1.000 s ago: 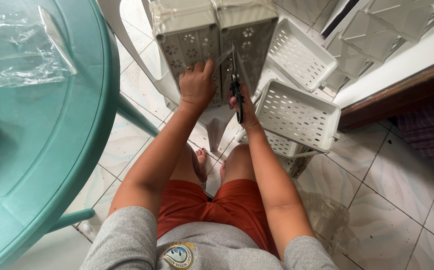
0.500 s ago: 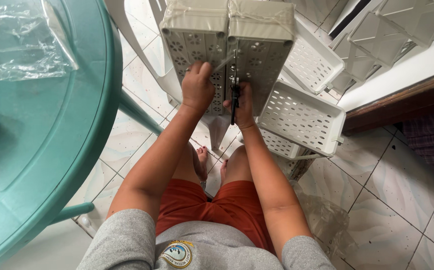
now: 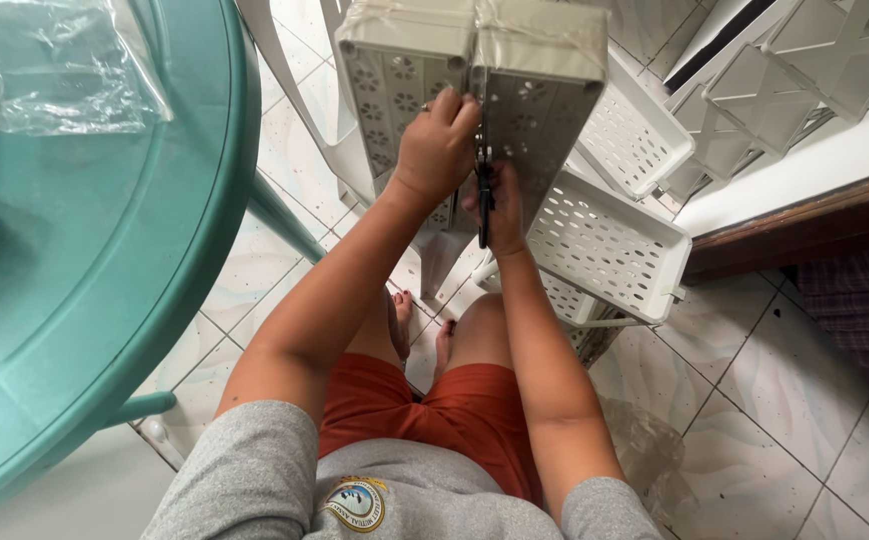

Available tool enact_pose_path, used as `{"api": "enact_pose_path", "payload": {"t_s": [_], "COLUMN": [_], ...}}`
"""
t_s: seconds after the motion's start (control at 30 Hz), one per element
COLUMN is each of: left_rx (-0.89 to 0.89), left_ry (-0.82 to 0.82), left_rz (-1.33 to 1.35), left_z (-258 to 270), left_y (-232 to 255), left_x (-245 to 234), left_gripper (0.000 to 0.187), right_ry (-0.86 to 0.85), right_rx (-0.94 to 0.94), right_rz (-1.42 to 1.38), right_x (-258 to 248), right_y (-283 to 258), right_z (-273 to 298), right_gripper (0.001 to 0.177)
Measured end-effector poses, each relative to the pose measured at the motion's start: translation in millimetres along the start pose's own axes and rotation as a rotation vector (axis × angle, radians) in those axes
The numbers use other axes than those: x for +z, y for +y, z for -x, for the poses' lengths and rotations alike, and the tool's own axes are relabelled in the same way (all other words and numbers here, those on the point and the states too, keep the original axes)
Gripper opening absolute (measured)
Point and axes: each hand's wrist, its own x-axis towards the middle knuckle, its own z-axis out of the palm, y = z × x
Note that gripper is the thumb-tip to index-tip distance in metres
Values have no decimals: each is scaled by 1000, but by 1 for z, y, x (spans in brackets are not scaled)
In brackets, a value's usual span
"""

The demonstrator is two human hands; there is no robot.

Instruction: The person uses scissors to cut open plastic packaging and remove white plastic baskets and rods. They place the cut packaging on a nearby table and continue to unwrap the components.

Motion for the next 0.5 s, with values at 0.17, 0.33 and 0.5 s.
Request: {"api": "enact_pose_path", "payload": {"t_s": [0.17, 0.33, 0.5], "left_rx": [47, 14, -75], "left_ry": [67, 52, 136], "left_rz": [184, 221, 289], "left_z": [6, 12, 30], "left_y": [-2, 0, 15], "left_x": [-6, -9, -21], "left_gripper": [14, 6, 11], "right_ry": [-76, 48, 51], "right_rx": [108, 208, 159], "right_rz": [-232, -278, -93], "right_x": [20, 32, 10], "right_y": [-32, -44, -73], "right_z": [15, 22, 7], "right_gripper": [71, 57, 53]}}
